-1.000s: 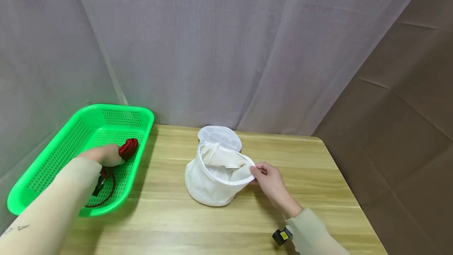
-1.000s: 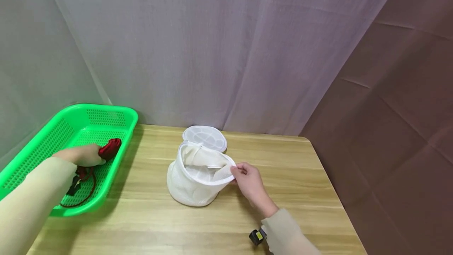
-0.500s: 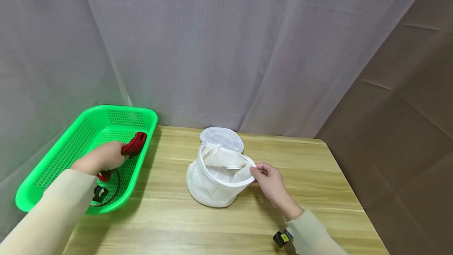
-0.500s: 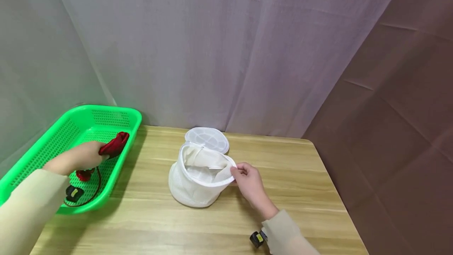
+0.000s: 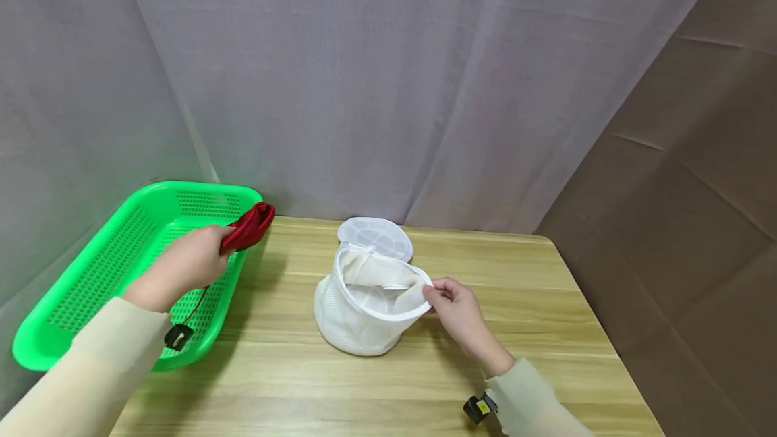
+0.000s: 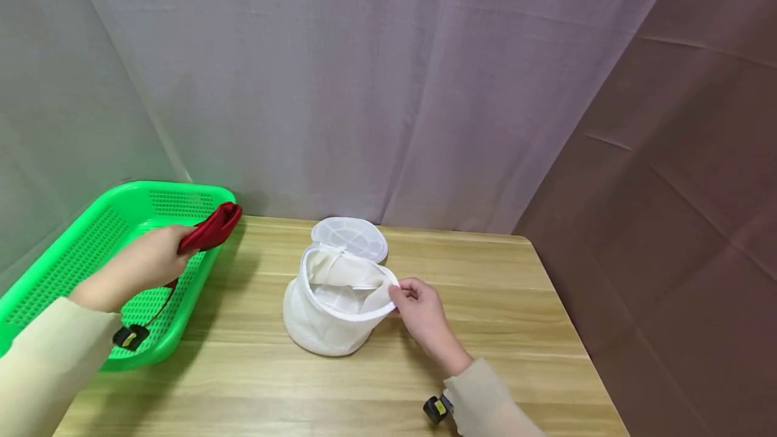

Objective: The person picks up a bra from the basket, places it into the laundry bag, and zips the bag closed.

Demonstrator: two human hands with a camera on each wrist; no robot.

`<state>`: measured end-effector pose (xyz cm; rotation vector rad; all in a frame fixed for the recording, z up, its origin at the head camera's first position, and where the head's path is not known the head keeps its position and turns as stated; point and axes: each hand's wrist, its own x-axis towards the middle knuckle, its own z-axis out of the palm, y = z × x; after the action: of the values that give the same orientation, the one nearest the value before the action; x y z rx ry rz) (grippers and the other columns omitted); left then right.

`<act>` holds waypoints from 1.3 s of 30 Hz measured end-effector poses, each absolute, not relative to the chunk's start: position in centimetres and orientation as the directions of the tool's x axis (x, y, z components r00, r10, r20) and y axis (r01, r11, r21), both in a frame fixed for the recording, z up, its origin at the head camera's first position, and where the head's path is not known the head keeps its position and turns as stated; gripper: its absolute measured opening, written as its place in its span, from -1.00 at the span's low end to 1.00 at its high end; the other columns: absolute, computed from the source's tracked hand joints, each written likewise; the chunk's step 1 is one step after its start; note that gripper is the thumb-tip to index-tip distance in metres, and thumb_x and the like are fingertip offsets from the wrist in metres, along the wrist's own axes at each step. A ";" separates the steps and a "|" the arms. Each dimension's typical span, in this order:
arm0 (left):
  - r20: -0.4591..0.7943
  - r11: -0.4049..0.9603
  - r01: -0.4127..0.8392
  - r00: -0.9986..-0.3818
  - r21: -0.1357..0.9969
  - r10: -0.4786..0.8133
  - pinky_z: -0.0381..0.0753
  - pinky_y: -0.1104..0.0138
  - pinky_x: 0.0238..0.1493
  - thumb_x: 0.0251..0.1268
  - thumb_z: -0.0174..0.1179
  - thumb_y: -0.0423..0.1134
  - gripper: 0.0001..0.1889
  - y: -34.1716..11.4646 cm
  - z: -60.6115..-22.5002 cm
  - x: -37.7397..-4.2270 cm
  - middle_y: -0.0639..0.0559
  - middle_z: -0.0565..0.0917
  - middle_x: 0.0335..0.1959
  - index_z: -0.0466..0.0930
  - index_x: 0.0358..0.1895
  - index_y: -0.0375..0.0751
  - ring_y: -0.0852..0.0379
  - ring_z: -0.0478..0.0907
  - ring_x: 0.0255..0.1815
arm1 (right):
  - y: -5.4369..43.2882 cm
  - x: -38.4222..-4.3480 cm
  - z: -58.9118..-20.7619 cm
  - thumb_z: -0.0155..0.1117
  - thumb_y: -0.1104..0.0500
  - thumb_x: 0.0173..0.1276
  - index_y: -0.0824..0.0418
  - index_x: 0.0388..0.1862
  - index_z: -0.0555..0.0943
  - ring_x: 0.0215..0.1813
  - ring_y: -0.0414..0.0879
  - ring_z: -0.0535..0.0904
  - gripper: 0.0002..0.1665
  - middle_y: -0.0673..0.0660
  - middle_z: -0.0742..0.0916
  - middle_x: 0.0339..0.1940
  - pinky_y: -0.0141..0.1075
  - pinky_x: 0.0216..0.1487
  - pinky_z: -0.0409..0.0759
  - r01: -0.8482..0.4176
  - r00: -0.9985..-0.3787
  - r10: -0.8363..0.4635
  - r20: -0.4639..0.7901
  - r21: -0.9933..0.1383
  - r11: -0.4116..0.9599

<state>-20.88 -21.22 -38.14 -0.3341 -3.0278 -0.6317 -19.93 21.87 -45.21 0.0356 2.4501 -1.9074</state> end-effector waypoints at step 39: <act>0.372 0.743 0.530 -0.840 0.409 0.394 0.58 0.26 -0.33 0.27 0.17 -0.41 -0.76 -12.6 -36.5 -19.8 0.09 0.64 -0.20 0.60 -0.05 -0.07 0.25 0.57 -0.44 | 22.4 -20.5 -46.4 0.23 0.27 0.39 0.42 -0.19 0.61 -0.37 -0.05 0.62 -0.81 0.25 0.70 -0.36 -0.13 -0.23 0.66 0.018 -0.999 -0.024 -0.026 -0.963 0.269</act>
<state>-19.82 -12.61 -36.50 -0.7252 -2.6825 -0.7463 -20.52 22.44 -46.39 -0.0051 2.4742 -1.8791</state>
